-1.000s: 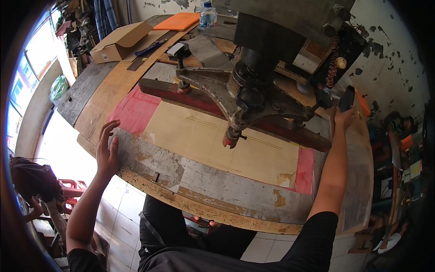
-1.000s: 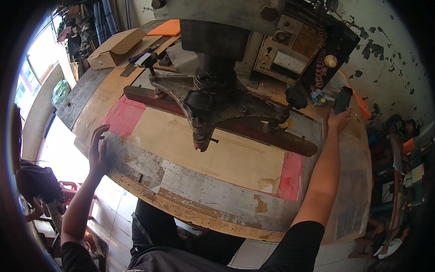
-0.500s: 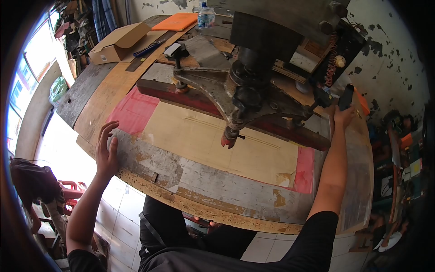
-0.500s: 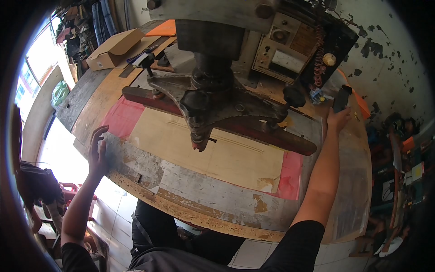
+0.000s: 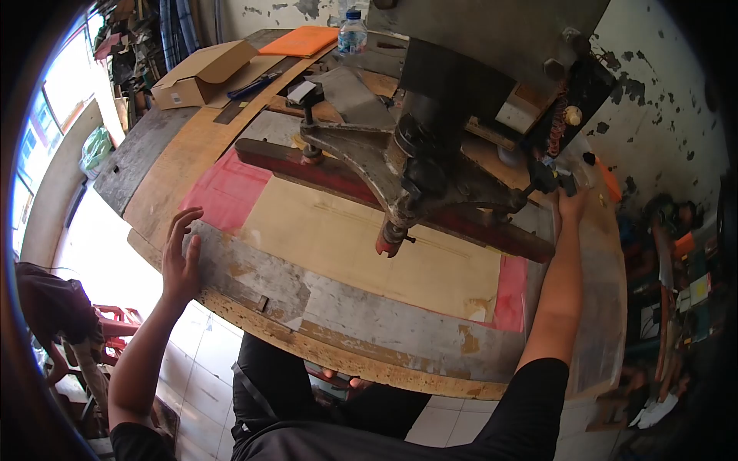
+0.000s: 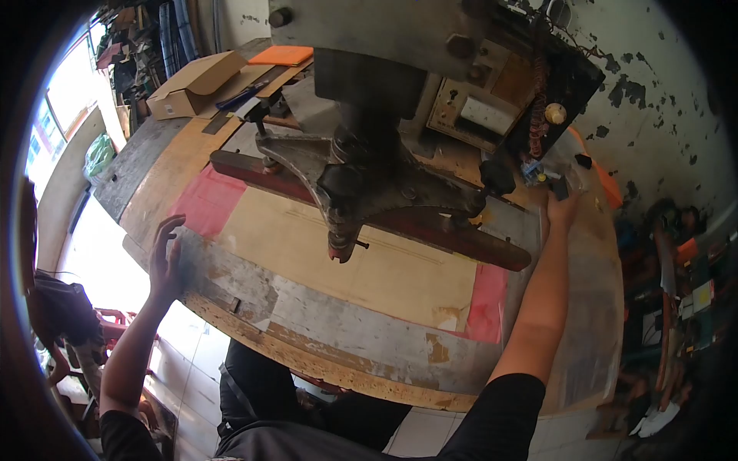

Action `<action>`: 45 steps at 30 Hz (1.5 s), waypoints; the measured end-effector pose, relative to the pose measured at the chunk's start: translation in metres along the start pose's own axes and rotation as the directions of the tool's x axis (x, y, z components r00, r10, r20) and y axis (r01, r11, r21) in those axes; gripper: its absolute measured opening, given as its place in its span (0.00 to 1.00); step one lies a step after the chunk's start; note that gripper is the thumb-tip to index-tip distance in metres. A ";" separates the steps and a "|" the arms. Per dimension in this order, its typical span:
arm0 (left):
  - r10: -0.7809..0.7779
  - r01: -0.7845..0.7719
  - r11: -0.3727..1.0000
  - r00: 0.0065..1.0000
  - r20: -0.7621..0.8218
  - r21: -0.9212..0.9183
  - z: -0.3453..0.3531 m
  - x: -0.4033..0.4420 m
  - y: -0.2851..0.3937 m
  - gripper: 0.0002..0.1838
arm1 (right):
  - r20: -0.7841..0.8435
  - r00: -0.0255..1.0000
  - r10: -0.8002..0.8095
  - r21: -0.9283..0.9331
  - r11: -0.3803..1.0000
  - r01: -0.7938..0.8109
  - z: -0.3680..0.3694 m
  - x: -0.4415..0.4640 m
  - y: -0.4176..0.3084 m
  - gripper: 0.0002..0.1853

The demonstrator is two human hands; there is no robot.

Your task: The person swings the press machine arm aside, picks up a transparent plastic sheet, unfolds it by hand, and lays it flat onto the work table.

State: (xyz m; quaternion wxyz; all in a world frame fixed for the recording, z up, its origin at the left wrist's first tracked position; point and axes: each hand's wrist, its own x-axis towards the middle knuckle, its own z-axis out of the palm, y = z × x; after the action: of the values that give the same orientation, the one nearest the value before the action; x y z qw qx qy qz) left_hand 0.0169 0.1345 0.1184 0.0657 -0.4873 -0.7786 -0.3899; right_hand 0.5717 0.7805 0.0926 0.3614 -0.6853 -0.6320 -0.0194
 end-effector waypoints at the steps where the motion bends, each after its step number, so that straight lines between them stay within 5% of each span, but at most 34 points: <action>1: 0.000 0.000 1.000 1.000 -0.005 -0.001 0.000 0.000 -0.001 0.30 | 0.047 0.999 0.020 -0.017 1.000 -0.020 -0.005 -0.003 -0.004 0.42; 5: 0.014 -0.014 1.000 1.000 -0.020 -0.017 0.001 -0.001 -0.002 0.28 | 0.038 0.996 0.082 -0.081 0.994 -0.079 -0.015 -0.001 -0.011 0.36; 7: 0.017 -0.018 1.000 1.000 -0.020 -0.023 0.000 -0.001 -0.001 0.28 | 0.167 0.928 0.333 0.096 0.931 -0.352 -0.014 0.018 0.007 0.31; 9: 0.009 -0.009 0.999 1.000 -0.003 -0.035 -0.001 0.000 0.000 0.27 | 0.098 0.912 0.398 0.202 0.889 -0.410 -0.011 0.020 0.018 0.30; 12: 0.007 -0.007 0.999 1.000 -0.004 -0.041 -0.003 0.000 0.001 0.25 | -0.015 0.836 0.548 0.489 0.734 -0.472 -0.015 0.019 0.026 0.28; 16: -0.004 0.003 0.997 1.000 -0.009 -0.072 -0.005 -0.001 0.000 0.23 | 0.281 0.806 0.520 0.786 0.357 -0.504 -0.040 0.030 0.032 0.27; 19: 0.004 -0.005 0.996 1.000 -0.012 -0.085 -0.007 -0.002 0.002 0.22 | 0.335 0.814 0.475 0.860 0.199 -0.470 -0.070 0.035 0.030 0.27; 23: 0.033 -0.036 0.995 0.999 -0.037 -0.095 -0.007 -0.004 0.001 0.21 | 0.210 0.862 0.461 0.963 0.054 -0.264 -0.110 0.043 0.028 0.23; 25: 0.037 -0.042 0.994 0.998 -0.041 -0.104 -0.007 -0.005 0.002 0.20 | 0.218 0.808 0.547 0.975 -0.096 -0.198 -0.126 0.069 0.040 0.20; 35: 0.089 -0.099 0.987 0.993 -0.081 -0.128 -0.010 -0.013 -0.004 0.19 | 0.123 0.757 0.641 0.965 0.099 -0.241 -0.244 0.089 0.027 0.17; 37: 0.094 -0.105 0.989 0.991 -0.100 -0.108 -0.011 -0.014 -0.003 0.19 | 0.247 0.867 0.433 0.964 -0.017 -0.266 -0.268 0.087 0.037 0.17; 40: 0.098 -0.109 0.989 0.989 -0.114 -0.095 -0.012 -0.015 -0.003 0.18 | 0.189 0.776 0.602 0.975 -0.019 -0.223 -0.301 0.074 0.015 0.16; 45: 0.122 -0.134 0.988 0.983 -0.138 -0.080 -0.013 -0.018 -0.003 0.19 | 0.193 0.760 0.621 0.981 -0.142 -0.133 -0.354 0.038 -0.002 0.15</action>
State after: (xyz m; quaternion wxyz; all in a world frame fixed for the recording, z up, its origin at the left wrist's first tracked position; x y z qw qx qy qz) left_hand 0.0194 0.1123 0.1173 0.1205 -0.5118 -0.7215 -0.4504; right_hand 0.7298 0.6289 0.3733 0.8205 -0.3667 -0.1441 0.4141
